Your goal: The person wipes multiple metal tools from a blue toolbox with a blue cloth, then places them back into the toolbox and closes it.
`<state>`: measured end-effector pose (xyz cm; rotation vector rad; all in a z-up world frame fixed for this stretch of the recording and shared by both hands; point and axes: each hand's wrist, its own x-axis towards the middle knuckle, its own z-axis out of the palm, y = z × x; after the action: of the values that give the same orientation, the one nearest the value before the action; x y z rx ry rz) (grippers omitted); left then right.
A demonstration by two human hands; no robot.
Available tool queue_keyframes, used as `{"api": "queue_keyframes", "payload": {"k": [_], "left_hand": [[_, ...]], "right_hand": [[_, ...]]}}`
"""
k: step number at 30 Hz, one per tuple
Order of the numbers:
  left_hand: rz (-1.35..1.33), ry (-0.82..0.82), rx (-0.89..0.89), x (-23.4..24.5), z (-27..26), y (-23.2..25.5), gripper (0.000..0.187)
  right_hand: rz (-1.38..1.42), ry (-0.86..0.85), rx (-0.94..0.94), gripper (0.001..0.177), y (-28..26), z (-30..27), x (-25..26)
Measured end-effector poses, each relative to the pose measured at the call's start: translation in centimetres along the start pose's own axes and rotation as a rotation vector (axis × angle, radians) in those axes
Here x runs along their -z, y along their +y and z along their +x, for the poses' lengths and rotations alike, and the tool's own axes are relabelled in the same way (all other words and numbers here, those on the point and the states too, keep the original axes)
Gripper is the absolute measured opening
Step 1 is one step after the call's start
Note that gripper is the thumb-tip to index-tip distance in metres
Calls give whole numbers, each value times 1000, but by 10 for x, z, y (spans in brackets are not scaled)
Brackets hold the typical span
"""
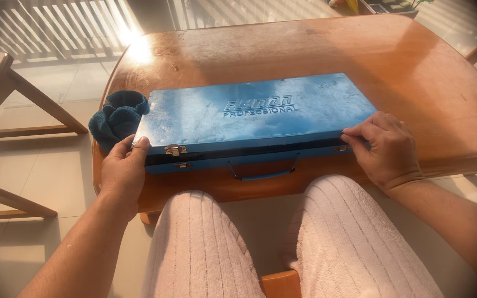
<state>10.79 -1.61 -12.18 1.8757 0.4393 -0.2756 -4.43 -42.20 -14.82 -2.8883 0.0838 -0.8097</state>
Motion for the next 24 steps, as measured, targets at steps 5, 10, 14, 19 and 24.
{"api": "queue_keyframes", "payload": {"k": [5,10,14,19,24], "left_hand": [[-73,-126,113,2,9,20,54],[-66,-250,111,10,27,46,78],[-53,-235,1,20,53,49,86],[619,239,-406,43,90,16,61],[1419,498,-876,44,123,-4,86]], "right_hand": [[78,49,16,11,1,17,8],[79,69,88,13,6,49,23],[35,75,152,15,9,81,33],[97,41,170,17,17,111,43],[124,106,311,8,20,124,49]]}}
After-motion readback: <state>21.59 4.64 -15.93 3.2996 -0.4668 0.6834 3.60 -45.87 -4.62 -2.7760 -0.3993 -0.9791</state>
